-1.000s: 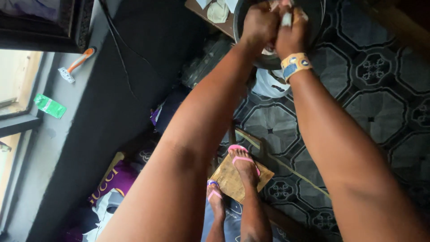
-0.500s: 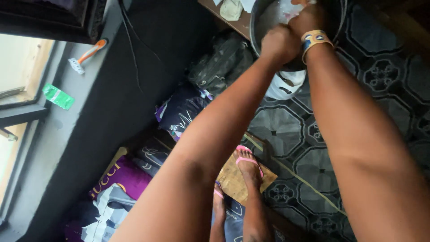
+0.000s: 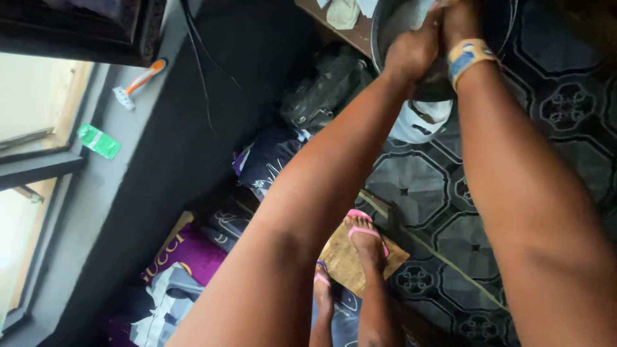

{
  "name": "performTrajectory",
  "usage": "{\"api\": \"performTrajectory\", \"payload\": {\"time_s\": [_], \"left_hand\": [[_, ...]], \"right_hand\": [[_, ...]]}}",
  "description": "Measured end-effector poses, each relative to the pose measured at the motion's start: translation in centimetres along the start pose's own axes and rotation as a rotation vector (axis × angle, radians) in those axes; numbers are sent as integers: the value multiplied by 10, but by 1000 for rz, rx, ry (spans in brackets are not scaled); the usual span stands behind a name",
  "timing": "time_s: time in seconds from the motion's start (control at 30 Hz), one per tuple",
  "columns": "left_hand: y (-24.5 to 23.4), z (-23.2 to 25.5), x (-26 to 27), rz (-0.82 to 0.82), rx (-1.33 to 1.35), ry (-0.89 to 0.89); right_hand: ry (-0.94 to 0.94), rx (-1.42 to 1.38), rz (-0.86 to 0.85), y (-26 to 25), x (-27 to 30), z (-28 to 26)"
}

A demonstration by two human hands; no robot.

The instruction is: Cleaning glass window louvres with a cloth and soapy water.

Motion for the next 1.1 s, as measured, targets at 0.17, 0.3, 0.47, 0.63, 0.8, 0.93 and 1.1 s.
{"api": "performTrajectory", "payload": {"time_s": [0.17,0.3,0.47,0.63,0.8,0.93,1.1], "left_hand": [[18,6,8,-64,826,-168],[26,-26,-47,-47,549,5],[40,-21,-66,-60,-692,288],[-13,-26,-19,326,260,170],[-23,0,13,419,324,149],[-13,12,25,263,446,85],[5,11,-8,184,-81,275]], "right_hand": [[-56,128,32,-1,40,-46],[112,-274,210,-66,51,-156],[-242,229,143,-75,74,-230],[233,-268,93,-69,81,-194],[327,-396,148,-58,65,-140],[628,-968,25,-20,59,-82],[281,-525,143,-61,43,-112]]}}
Point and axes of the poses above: each hand's wrist, its own x-axis away from the middle knuckle, its own y-axis out of the palm, z = x × y, the point moved 10 cm from there along -x, towards the middle knuckle, and after that the axes turned 4 degrees about -z, right-handed, at the moved point
